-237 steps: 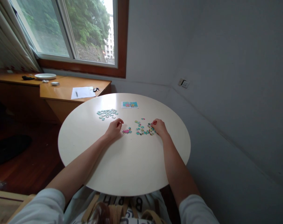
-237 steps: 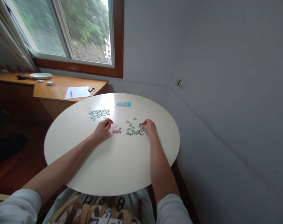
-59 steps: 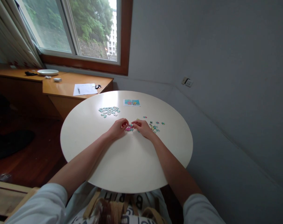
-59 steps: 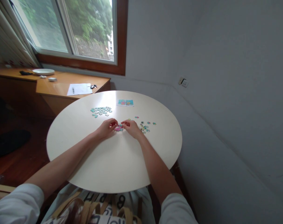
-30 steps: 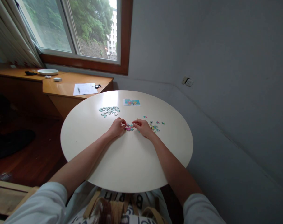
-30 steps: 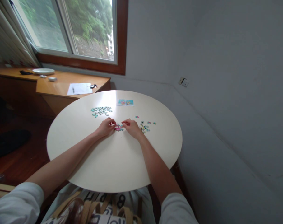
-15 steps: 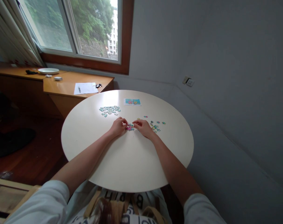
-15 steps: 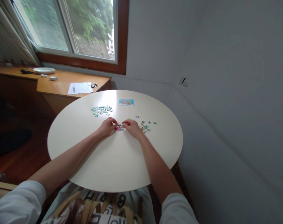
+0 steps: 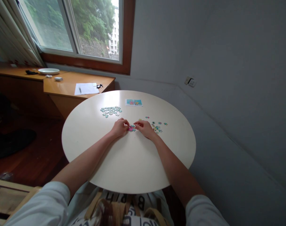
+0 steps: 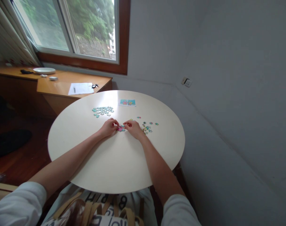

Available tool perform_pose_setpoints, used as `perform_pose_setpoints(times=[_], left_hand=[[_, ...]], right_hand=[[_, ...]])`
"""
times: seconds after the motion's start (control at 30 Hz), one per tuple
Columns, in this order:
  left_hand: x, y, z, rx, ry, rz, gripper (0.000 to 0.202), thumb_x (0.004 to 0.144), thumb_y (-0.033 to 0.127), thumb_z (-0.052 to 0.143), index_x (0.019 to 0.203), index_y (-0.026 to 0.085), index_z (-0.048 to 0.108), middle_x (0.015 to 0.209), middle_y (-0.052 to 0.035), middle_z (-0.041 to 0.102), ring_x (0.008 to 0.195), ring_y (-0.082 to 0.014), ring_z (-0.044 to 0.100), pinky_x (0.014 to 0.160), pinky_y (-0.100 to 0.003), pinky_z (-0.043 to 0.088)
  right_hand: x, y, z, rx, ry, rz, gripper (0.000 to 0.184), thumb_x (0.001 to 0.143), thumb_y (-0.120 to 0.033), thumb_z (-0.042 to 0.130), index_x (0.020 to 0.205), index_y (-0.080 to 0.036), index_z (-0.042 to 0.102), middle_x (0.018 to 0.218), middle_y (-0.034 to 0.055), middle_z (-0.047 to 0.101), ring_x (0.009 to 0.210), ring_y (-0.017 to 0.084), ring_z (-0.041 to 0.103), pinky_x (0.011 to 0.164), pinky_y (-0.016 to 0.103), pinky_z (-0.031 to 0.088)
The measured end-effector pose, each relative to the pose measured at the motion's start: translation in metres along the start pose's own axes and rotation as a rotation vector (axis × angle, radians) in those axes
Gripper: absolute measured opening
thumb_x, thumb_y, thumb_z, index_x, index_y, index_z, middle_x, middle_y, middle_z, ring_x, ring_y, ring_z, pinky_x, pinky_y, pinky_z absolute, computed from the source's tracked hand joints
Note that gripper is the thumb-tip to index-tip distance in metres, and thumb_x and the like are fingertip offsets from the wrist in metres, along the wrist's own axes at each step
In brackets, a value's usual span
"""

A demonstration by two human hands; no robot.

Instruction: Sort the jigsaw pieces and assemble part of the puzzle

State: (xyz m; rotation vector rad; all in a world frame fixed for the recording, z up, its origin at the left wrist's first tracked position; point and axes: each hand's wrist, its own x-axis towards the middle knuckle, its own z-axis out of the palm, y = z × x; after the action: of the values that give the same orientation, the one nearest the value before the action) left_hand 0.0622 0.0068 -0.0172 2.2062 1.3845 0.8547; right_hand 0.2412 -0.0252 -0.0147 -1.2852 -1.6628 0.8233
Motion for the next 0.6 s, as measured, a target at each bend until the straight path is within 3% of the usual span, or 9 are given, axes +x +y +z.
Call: perform_pose_setpoints(times=[0.6], left_hand=[[0.0012, -0.003, 0.0007, 0.028, -0.004, 0.013, 0.013, 0.07, 0.012, 0.058, 0.072, 0.019, 0.069, 0.079, -0.0022, 0.056, 0.073, -0.0158, 0.056, 0.07, -0.027, 0.045]], right_hand=[[-0.0007, -0.001, 0.0006, 0.032, -0.015, 0.012, 0.019, 0.075, -0.019, 0.056, 0.087, -0.016, 0.071, 0.069, 0.0019, 0.066, 0.068, 0.015, 0.064, 0.071, 0.03, 0.051]])
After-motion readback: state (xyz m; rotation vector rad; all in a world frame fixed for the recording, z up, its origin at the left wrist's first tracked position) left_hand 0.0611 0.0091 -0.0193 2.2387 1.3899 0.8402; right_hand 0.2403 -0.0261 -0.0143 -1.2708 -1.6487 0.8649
